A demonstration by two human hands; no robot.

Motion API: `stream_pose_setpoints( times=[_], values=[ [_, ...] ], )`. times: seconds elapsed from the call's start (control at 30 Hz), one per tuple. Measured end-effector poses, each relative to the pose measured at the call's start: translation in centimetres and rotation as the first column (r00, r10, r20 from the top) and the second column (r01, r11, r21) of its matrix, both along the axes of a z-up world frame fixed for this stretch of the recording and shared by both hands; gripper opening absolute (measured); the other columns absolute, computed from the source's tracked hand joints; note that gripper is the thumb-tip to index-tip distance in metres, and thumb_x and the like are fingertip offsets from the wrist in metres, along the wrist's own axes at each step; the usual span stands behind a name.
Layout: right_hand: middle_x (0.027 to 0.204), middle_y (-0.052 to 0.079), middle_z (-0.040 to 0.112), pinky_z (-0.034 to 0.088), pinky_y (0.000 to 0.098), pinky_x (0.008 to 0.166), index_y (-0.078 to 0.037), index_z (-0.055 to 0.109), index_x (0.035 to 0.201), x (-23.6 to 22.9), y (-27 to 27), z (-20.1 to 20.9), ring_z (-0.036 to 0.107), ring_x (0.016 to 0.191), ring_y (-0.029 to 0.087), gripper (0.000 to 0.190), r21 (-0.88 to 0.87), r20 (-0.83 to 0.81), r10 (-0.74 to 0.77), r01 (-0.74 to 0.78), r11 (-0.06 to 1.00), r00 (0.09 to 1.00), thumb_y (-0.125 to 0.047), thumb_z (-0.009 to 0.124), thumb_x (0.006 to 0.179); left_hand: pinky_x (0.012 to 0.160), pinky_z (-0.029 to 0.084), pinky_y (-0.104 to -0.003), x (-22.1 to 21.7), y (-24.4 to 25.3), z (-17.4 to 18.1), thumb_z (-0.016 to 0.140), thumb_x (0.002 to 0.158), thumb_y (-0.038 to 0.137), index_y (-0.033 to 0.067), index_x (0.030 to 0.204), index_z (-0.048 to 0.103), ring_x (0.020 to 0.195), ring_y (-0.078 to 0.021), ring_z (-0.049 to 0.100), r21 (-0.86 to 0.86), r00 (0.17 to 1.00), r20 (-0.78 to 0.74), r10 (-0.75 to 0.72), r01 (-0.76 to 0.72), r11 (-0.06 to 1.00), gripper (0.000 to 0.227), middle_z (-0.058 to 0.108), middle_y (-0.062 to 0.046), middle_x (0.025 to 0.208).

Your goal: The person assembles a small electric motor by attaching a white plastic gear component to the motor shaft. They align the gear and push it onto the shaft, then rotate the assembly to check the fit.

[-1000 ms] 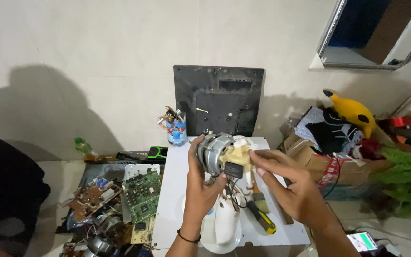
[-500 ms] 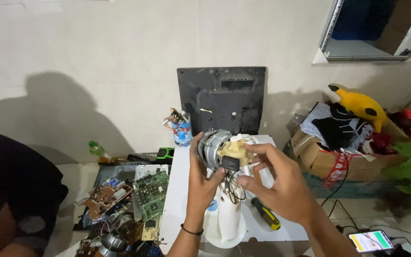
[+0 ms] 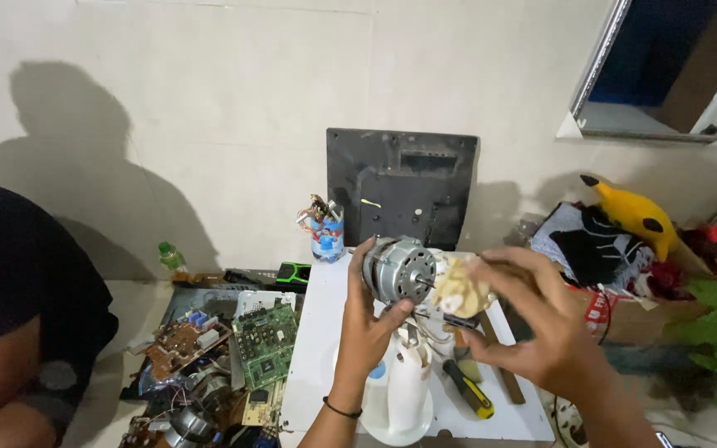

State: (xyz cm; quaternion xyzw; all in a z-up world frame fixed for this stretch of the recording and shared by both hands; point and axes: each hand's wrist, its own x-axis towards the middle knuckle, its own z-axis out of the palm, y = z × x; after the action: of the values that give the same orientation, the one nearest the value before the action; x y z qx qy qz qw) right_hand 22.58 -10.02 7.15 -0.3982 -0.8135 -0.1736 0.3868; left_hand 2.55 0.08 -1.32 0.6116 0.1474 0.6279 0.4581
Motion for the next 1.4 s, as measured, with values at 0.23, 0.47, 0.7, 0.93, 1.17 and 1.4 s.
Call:
stream_pose_setpoints(
  times=[0.23, 0.47, 0.7, 0.93, 1.17, 1.4],
  values=[
    [0.138, 0.018, 0.057, 0.043, 0.0592, 0.12, -0.009, 0.062, 0.136, -0.4, -0.4, 1.7, 0.054, 0.136, 0.038, 0.054, 0.16, 0.422, -0.029, -0.042, 0.986, 0.906, -0.014, 0.078, 0.085, 0.116, 0.043, -0.041, -0.1, 0.0, -0.2, 0.073, 0.089, 0.043, 0.0144, 0.157, 0.026, 0.15, -0.0312, 0.037, 0.008, 0.998, 0.046, -0.041, 0.041, 0.999, 0.087, 0.031, -0.017, 0.163],
    [0.149, 0.007, 0.049, 0.054, 0.0554, 0.102, -0.024, 0.06, 0.14, 0.6, 0.0, -1.0, 0.054, 0.131, 0.034, 0.057, 0.326, 0.581, -0.246, 0.056, 0.944, 0.776, -0.028, 0.078, 0.086, 0.116, 0.041, -0.041, -0.4, -0.2, 0.1, 0.072, 0.09, 0.042, 0.0161, 0.155, 0.029, 0.149, -0.0313, 0.039, -0.035, 0.997, 0.046, -0.056, 0.057, 0.998, 0.083, 0.033, -0.016, 0.163],
    [0.15, 0.008, 0.051, 0.058, 0.0502, 0.091, -0.027, 0.058, 0.142, 1.5, 0.4, -1.7, 0.061, 0.12, 0.032, 0.056, 0.279, 0.612, -0.246, 0.086, 0.956, 0.751, -0.027, 0.074, 0.088, 0.117, 0.039, -0.043, -0.6, -0.1, 0.0, 0.071, 0.09, 0.042, 0.0169, 0.156, 0.028, 0.152, -0.032, 0.034, -0.047, 0.999, 0.021, -0.043, 0.044, 0.998, 0.083, 0.03, -0.016, 0.165],
    [0.147, 0.018, 0.049, 0.058, 0.0517, 0.097, -0.017, 0.058, 0.143, 0.6, 1.5, -1.5, 0.063, 0.12, 0.036, 0.051, 0.267, 0.656, -0.13, -0.067, 0.961, 0.743, -0.018, 0.07, 0.094, 0.114, 0.041, -0.038, -0.8, -0.2, 0.2, 0.072, 0.092, 0.036, 0.0152, 0.157, 0.027, 0.142, -0.0272, 0.046, -0.011, 0.993, 0.066, -0.099, 0.1, 0.995, 0.081, 0.04, -0.016, 0.157],
    [0.132, 0.017, 0.059, 0.056, 0.0549, 0.1, -0.018, 0.058, 0.129, 0.9, 3.0, -0.6, 0.062, 0.125, 0.041, 0.041, 0.249, 0.693, -0.073, -0.143, 0.958, 0.717, -0.022, 0.075, 0.092, 0.115, 0.042, -0.041, -0.9, 0.2, 0.2, 0.079, 0.081, 0.06, 0.0123, 0.157, 0.022, 0.142, -0.0296, 0.044, 0.051, 0.962, 0.154, -0.227, 0.222, 0.974, 0.106, 0.035, -0.018, 0.158],
    [0.133, 0.017, 0.067, 0.049, 0.0483, 0.112, -0.006, 0.059, 0.122, 1.9, 4.2, -2.4, 0.062, 0.132, 0.031, 0.047, -0.055, 0.392, 0.016, 0.006, 0.998, 0.92, -0.007, 0.08, 0.08, 0.115, 0.04, -0.038, -0.5, 0.1, 0.3, 0.082, 0.081, 0.041, 0.0111, 0.151, 0.031, 0.138, -0.0276, 0.048, 0.035, 0.992, 0.113, -0.05, 0.047, 0.998, 0.092, 0.042, -0.015, 0.152]
  ],
)
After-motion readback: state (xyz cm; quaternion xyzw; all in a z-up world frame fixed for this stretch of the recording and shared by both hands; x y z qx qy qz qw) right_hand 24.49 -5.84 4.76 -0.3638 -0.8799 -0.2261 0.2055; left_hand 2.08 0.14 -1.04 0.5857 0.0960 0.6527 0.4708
